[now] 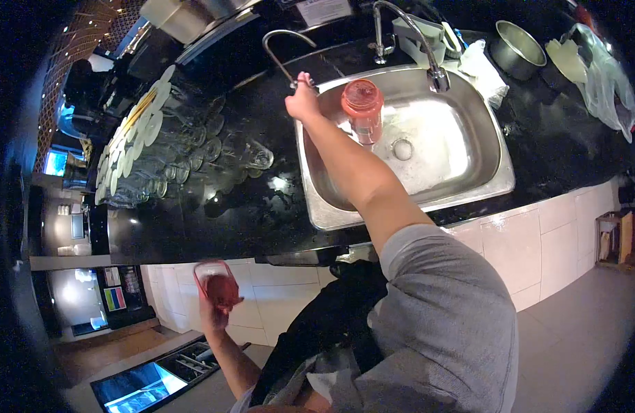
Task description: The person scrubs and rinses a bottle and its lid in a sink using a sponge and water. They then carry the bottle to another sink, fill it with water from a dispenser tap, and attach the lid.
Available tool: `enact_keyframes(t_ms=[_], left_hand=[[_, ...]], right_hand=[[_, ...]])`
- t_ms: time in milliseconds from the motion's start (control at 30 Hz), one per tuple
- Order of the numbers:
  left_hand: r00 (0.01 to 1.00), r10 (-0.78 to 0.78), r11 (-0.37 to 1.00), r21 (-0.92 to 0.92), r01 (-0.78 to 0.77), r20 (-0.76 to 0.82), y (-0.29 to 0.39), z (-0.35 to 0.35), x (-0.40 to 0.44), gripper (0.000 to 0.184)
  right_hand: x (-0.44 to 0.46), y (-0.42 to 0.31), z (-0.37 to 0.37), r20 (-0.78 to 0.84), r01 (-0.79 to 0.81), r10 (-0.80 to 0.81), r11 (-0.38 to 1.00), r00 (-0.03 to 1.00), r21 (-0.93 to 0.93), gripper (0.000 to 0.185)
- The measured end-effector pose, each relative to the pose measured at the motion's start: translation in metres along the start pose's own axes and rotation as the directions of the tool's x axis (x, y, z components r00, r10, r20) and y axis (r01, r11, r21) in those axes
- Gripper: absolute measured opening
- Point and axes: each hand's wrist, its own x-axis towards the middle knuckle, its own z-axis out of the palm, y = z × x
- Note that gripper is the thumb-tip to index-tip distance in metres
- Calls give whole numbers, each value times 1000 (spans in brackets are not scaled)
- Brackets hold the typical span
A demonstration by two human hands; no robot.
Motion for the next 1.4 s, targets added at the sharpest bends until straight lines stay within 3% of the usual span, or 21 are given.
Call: enact_keyframes(t_ms=[67,100,133,167,200,233,267,333,367,433,500,567,633,767,900,967,1133,1200,1267,1333,1400], left_hand=[[993,-4,998,68,-5,120,33,64,33,82],[969,37,992,109,-66,245,44,97,50,87],[961,65,975,189,-119,269,38,118,75,84],[952,91,949,265,-173,293,32,140,99,82],[902,173,903,302,-306,397,35,171,119,81],[884,189,904,275,-326,428,40,208,131,82],[854,186,913,235,-333,486,52,250,139,81],[769,282,872,180,-455,574,39,307,190,79],[697,356,715,300,-632,622,45,339,206,80],[452,484,189,414,-890,750,54,398,231,85],[480,377,141,464,-875,792,58,451,244,86],[511,259,47,517,-854,820,51,483,259,89],[541,126,-85,552,-830,832,49,500,265,93],[559,51,-138,560,-817,828,49,502,259,93],[540,159,-235,563,-792,827,34,499,255,93],[530,174,-259,557,-789,830,32,503,249,91],[690,265,-171,737,-654,673,28,515,240,72],[698,318,-247,767,-592,641,13,520,245,77],[745,297,-205,802,-561,597,11,528,247,84],[753,279,-287,800,-527,596,17,530,249,91],[798,-62,-297,752,-588,600,51,536,248,87]], right_hand=[[0,7,-6,41,48,-49,999,998,9,77],[-10,0,-26,187,-18,2,996,982,85,75],[-22,18,-28,289,83,-86,996,953,24,75],[-47,33,-34,212,311,-323,946,922,87,71],[-70,36,-58,499,142,-137,989,856,29,67],[-99,32,-92,675,-109,-132,947,726,303,53],[-131,30,-128,715,-385,-68,805,696,452,42],[-146,71,-176,738,-402,139,896,660,190,39],[-144,87,-198,629,-451,230,866,742,216,46],[-128,103,-214,507,-492,320,833,801,253,53],[-109,113,-222,35,-73,69,987,997,141,72],[-96,96,-222,36,61,-63,997,997,48,83],[-86,93,-211,150,65,-48,992,988,-110,106],[-78,103,-175,12,24,-25,998,1000,57,108],[-78,105,-156,-116,7,19,977,993,215,111],[-81,95,-166,-105,0,17,987,994,162,109],[-78,103,-155,-183,34,-16,995,983,92,104],[-79,104,-150,-269,145,-135,989,954,18,105],[-82,107,-161,-197,128,-104,985,975,118,106],[-85,116,-163,-127,96,-69,971,990,219,106],[-80,120,-162,27,18,-36,877,999,479,107]])
